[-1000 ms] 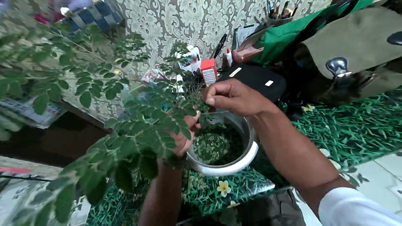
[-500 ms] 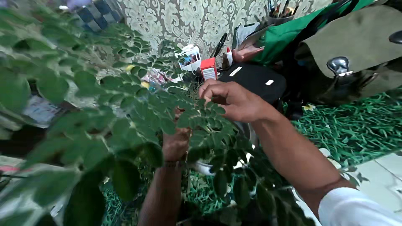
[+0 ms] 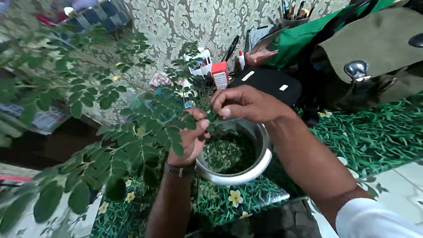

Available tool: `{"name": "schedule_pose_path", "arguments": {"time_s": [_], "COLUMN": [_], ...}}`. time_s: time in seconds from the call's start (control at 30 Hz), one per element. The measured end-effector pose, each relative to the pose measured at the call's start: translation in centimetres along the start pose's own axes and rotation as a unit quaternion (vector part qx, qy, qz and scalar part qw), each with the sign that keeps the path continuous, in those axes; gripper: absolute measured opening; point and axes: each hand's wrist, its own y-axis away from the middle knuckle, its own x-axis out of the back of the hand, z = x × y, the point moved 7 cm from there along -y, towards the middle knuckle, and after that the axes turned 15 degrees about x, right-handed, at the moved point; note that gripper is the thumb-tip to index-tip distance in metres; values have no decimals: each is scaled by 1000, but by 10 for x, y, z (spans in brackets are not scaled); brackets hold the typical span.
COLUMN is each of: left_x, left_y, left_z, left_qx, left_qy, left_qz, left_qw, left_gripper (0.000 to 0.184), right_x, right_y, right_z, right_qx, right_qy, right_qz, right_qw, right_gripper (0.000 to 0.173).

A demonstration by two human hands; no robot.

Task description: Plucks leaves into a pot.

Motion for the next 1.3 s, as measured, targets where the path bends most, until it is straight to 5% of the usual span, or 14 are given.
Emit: {"name": "schedule_pose_path", "arguments": {"time_s": [0.13,0.63,0.73,0.83,0.97,1.1,1.17,1.3], "left_x": [-1,-1,-5,-22,-21,-9,-24,-27], "left_y": [0,1,1,5,6,7,6,6], "left_z": [-1,-4,-5,4,2,-5,2,5], "left_qx": [-2,3,9,4,11,22,31,27], "left_qy": [-7,-4,-15,-65,-33,-71,-73,-68], "left_qz": [-32,-54,-29,77,51,27,80,82], "left_qw": [999,999,999,995,998,997,994,994], "left_gripper": [11,12,12,16,17,19,24,25], "right_x": [-1,12,1,-6,6,-5,-12,-2], "right_y": [0,3,0,-4,-1,-2,-4,-3], "right_z": [-2,-11,-12,-8,-8,-13,-11,-7], "right_qx": [16,15,4,28,29,-9,0,7], "right_qy": [-37,-19,-4,-24,-61,-1,9,-15], "right_qz": [23,39,18,39,96,14,10,82], "right_qw": [999,999,1000,999,993,1000,1000,996], "right_gripper": [12,16,23,16,18,16,10,18]}}
